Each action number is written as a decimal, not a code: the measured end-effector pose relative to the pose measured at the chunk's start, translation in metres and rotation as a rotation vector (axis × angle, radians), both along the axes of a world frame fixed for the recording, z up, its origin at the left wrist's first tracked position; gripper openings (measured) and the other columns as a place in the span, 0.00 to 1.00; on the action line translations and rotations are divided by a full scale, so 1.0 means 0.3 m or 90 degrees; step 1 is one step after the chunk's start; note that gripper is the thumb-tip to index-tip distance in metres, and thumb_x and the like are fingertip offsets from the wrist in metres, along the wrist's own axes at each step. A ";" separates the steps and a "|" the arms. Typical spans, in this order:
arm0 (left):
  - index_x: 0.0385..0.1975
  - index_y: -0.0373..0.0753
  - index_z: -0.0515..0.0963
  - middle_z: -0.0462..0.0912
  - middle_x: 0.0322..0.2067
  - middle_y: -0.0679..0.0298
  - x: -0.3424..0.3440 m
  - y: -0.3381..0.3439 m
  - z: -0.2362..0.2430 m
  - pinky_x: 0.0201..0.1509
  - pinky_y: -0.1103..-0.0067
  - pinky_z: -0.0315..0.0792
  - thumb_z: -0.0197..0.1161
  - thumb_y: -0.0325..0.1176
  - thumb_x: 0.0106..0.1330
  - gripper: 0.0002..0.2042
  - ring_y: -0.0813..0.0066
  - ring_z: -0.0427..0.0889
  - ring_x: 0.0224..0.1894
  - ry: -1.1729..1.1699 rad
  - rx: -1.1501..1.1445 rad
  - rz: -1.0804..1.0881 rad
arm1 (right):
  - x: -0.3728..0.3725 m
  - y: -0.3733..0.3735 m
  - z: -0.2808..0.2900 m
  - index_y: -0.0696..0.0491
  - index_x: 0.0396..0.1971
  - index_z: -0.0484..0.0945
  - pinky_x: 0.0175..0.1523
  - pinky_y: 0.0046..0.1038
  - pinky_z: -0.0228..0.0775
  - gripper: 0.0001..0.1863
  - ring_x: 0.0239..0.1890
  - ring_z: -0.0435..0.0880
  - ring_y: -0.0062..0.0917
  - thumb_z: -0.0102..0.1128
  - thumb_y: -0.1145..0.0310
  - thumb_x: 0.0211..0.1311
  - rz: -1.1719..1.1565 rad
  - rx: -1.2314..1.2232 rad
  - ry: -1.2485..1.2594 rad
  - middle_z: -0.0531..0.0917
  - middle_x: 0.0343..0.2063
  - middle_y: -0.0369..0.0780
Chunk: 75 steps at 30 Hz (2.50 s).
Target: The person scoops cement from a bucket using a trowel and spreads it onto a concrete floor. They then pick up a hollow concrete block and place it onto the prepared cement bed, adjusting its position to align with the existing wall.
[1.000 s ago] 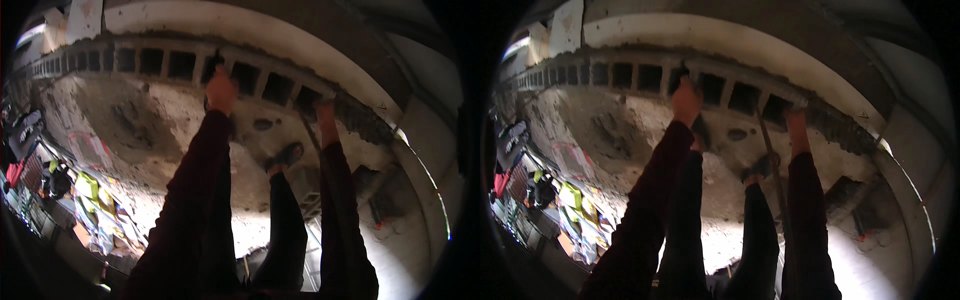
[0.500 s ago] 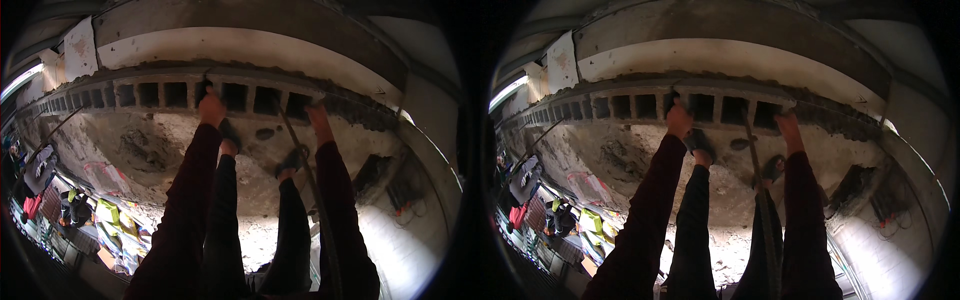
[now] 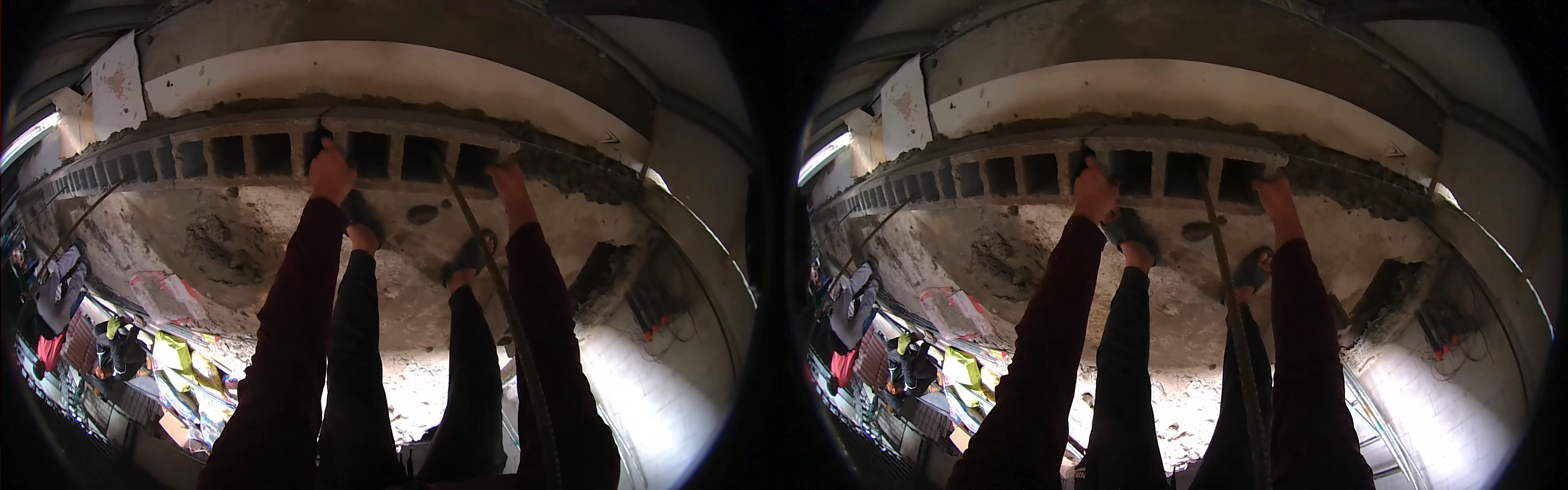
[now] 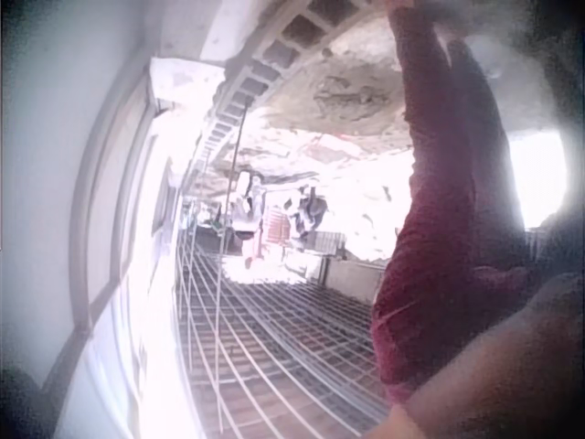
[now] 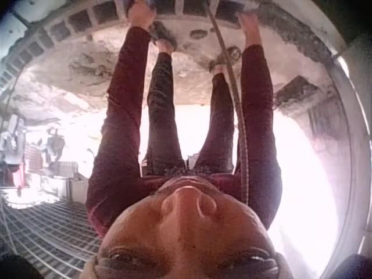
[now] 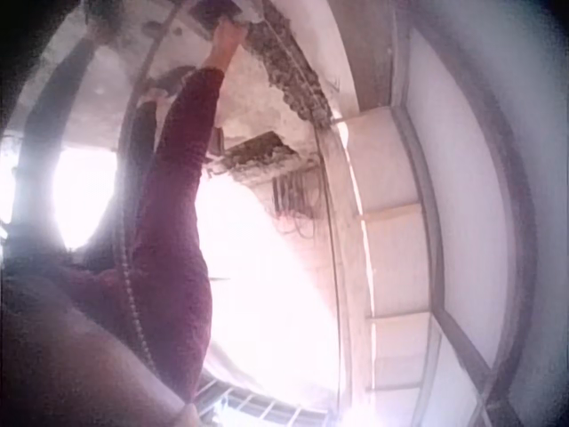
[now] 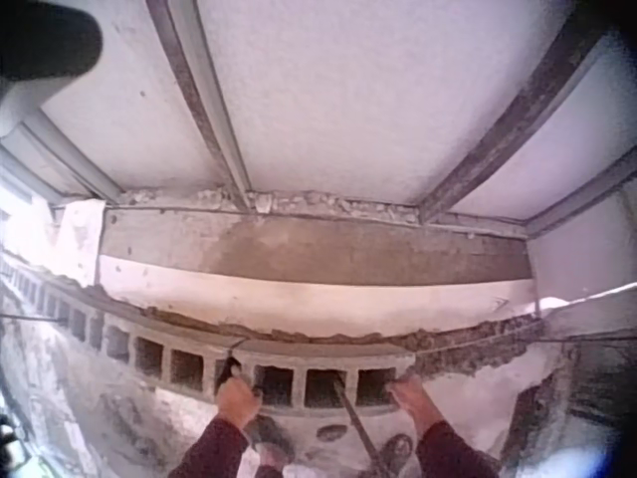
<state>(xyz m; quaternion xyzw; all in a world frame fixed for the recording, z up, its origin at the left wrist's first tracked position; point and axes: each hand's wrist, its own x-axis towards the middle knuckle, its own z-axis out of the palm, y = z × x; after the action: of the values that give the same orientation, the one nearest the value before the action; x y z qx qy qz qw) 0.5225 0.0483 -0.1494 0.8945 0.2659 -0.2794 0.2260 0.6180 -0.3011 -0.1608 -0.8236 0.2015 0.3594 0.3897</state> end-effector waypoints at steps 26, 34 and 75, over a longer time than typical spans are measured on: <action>0.44 0.28 0.62 0.80 0.33 0.44 0.008 0.009 0.005 0.42 0.63 0.75 0.68 0.37 0.50 0.28 0.48 0.80 0.38 0.004 0.008 -0.003 | -0.020 -0.005 -0.037 0.66 0.36 0.75 0.40 0.29 0.66 0.19 0.33 0.76 0.28 0.62 0.72 0.42 -0.036 0.034 -0.012 0.80 0.30 0.43; 0.48 0.25 0.60 0.80 0.34 0.43 0.013 0.003 0.005 0.43 0.64 0.75 0.67 0.37 0.50 0.31 0.48 0.80 0.39 0.000 0.000 -0.003 | 0.002 -0.022 -0.063 0.70 0.32 0.75 0.33 0.32 0.67 0.19 0.26 0.76 0.30 0.63 0.71 0.40 -0.046 -0.016 0.049 0.80 0.25 0.45; 0.43 0.26 0.65 0.79 0.34 0.42 -0.048 0.005 -0.018 0.43 0.61 0.75 0.64 0.34 0.50 0.24 0.44 0.80 0.39 -0.121 -0.013 0.068 | 0.014 -0.068 -0.063 0.52 0.29 0.78 0.32 0.33 0.71 0.08 0.27 0.80 0.40 0.54 0.72 0.48 0.669 -0.128 -0.314 0.78 0.23 0.47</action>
<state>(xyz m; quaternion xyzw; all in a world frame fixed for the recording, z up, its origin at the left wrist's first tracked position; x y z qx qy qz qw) 0.5081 0.0499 -0.1548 0.8991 0.2877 -0.1834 0.2743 0.6221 -0.3214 -0.1798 -0.9053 -0.2971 0.2811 0.1149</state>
